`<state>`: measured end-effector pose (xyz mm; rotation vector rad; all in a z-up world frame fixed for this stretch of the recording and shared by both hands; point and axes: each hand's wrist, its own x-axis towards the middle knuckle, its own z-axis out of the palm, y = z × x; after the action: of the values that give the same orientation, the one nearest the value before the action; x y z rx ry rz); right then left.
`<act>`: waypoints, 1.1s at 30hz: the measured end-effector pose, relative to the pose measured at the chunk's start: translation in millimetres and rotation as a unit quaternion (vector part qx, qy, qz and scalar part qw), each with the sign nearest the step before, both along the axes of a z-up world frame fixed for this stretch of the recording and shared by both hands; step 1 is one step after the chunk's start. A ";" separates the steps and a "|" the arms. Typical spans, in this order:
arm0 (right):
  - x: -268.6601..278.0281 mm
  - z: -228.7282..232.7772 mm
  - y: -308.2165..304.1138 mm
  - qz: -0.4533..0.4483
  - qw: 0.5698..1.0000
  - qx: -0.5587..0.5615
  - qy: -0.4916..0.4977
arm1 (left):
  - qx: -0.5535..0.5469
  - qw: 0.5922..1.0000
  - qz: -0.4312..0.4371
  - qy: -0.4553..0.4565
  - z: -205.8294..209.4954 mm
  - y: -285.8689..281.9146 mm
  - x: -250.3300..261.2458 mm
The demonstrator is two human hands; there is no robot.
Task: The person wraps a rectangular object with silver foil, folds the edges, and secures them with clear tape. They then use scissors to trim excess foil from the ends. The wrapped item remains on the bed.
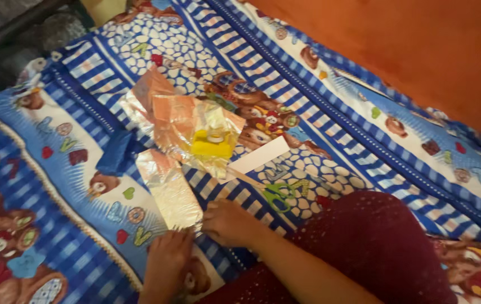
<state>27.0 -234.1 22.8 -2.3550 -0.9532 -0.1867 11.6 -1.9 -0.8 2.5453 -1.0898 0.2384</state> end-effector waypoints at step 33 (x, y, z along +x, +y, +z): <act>9.2 14.8 3.6 -0.050 0.979 -0.031 0.195 | -0.184 0.939 0.120 0.263 -14.3 19.0 17.6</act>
<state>36.2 -230.5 37.6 -2.3757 -0.6585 0.2622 29.2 17.1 -15.0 2.2024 -0.4787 -0.1627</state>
